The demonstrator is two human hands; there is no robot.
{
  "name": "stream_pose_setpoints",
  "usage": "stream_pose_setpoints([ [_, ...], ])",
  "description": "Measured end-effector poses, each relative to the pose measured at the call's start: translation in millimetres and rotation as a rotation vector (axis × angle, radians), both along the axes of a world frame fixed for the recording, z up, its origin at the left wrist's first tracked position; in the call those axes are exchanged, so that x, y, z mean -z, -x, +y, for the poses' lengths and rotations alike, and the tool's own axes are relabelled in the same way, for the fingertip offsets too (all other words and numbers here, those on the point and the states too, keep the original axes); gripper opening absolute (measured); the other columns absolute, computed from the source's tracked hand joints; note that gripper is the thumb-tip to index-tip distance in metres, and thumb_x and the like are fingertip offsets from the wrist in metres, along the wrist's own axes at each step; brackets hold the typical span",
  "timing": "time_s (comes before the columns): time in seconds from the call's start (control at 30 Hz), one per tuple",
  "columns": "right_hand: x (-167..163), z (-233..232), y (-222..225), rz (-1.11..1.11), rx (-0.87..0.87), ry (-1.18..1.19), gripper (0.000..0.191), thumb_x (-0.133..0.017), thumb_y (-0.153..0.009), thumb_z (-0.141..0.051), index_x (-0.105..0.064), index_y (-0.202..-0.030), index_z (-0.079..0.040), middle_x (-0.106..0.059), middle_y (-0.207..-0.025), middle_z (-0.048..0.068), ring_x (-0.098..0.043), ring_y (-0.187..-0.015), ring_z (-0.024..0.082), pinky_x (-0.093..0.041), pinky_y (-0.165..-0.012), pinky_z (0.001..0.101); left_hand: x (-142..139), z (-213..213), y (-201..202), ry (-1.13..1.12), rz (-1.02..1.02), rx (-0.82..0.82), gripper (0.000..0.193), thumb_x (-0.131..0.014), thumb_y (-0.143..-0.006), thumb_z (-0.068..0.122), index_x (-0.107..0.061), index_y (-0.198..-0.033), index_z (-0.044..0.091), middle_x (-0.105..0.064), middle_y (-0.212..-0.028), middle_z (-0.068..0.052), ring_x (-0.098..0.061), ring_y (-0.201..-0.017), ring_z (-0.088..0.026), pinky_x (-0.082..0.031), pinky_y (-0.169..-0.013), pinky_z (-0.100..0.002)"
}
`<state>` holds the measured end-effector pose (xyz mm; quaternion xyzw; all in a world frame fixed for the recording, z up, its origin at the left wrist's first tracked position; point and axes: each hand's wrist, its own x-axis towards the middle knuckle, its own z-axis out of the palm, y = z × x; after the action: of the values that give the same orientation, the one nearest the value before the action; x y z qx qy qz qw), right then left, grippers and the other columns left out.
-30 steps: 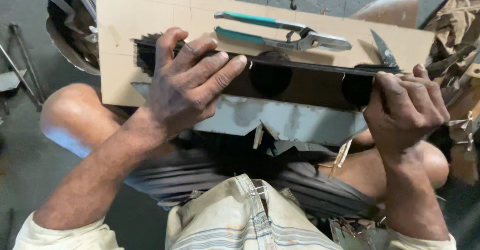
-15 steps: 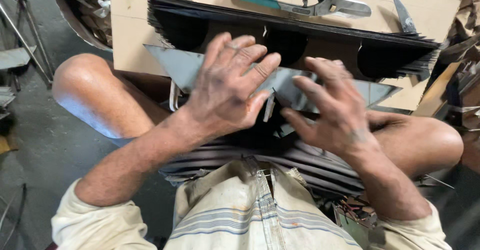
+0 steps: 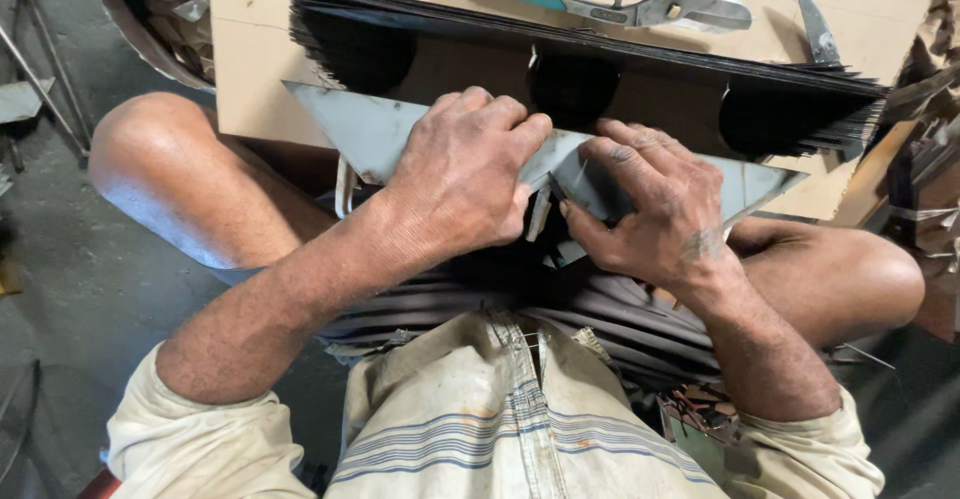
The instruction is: The person sits on the floor with a cardboard template board on their lap holding a stack of dark thin sheets. They align, square up and fan through the stack against the template cutouts, repeatedly adjusting the edges and lifting sections of the stack by hand.
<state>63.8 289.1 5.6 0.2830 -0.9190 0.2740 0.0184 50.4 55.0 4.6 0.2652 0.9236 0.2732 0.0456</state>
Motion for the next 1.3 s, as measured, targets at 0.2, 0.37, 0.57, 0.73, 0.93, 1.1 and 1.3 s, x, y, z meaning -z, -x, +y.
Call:
stream_pose_setpoints([
  [0.2,4.4,-0.7,-2.3,0.076,-0.013,0.019,0.052,-0.085,-0.071,-0.018,-0.069,-0.118,-0.003,-0.07,-0.125,0.019,-0.069,-0.114,0.038,-0.056,-0.102,0.0465,-3.3,18.2,-8.3,0.072,0.184,-0.029,0.054,-0.078,-0.063,0.019,-0.064,-0.11,-0.006,-0.063,-0.09,-0.018,-0.061,-0.085,-0.033,-0.049,-0.081,-0.049],
  [0.37,3.2,-1.9,-2.6,0.081,-0.015,0.021,0.055,-0.085,-0.073,-0.019,-0.066,-0.122,-0.004,-0.069,-0.126,0.018,-0.069,-0.114,0.037,-0.055,-0.104,0.0463,-3.2,13.9,-4.0,0.126,0.316,0.053,0.06,-0.078,-0.064,0.022,-0.063,-0.113,-0.009,-0.063,-0.084,-0.019,-0.062,-0.076,-0.033,-0.048,-0.073,-0.047],
  [0.57,-1.3,-2.0,-0.9,0.051,-0.02,0.009,0.056,-0.086,-0.075,-0.021,-0.066,-0.123,-0.002,-0.07,-0.125,0.018,-0.07,-0.114,0.036,-0.057,-0.1,0.0445,-9.7,1.7,4.9,0.114,0.007,0.107,0.042,-0.08,-0.07,0.022,-0.063,-0.1,-0.001,-0.064,-0.086,-0.014,-0.065,-0.083,-0.032,-0.052,-0.078,-0.045],
  [0.73,-7.4,-1.1,4.7,-0.005,-0.058,-0.007,0.054,-0.085,-0.074,-0.023,-0.068,-0.121,-0.001,-0.071,-0.122,0.019,-0.071,-0.11,0.035,-0.059,-0.094,0.043,-10.8,-0.1,1.9,0.057,0.08,0.085,0.048,-0.082,-0.067,0.025,-0.063,-0.102,-0.002,-0.064,-0.088,-0.014,-0.065,-0.085,-0.032,-0.052,-0.078,-0.044],
  [0.93,-17.8,-0.4,15.8,-0.115,-0.068,0.009,0.054,-0.083,-0.073,-0.022,-0.069,-0.121,0.0,-0.074,-0.116,0.018,-0.074,-0.103,0.033,-0.061,-0.089,0.0405,-12.8,-2.2,9.1,0.036,-0.042,0.08,0.042,-0.082,-0.072,0.026,-0.062,-0.1,0.0,-0.065,-0.091,-0.015,-0.066,-0.087,-0.033,-0.052,-0.078,-0.045],
  [1.1,-18.2,-4.7,5.3,0.188,-0.094,0.03,0.055,-0.085,-0.083,-0.023,-0.064,-0.127,0.002,-0.069,-0.122,0.021,-0.07,-0.108,0.038,-0.059,-0.097,0.0449,-14.6,-8.8,2.9,-0.062,0.199,0.045,0.057,-0.079,-0.074,0.027,-0.061,-0.118,-0.005,-0.063,-0.098,-0.016,-0.064,-0.095,-0.033,-0.05,-0.088,-0.048],
  [1.3,-20.1,5.2,-17.4,0.601,0.027,-0.314,0.055,-0.088,-0.078,-0.028,-0.068,-0.122,-0.001,-0.058,-0.091,0.01,-0.062,-0.081,0.03,-0.049,-0.073,0.0448,-12.9,-56.0,-23.5,-0.045,0.705,-0.114,0.052,-0.078,-0.092,0.042,-0.066,-0.124,0.002,-0.062,-0.108,-0.01,-0.06,-0.107,-0.03,-0.041,-0.099,-0.05],
])
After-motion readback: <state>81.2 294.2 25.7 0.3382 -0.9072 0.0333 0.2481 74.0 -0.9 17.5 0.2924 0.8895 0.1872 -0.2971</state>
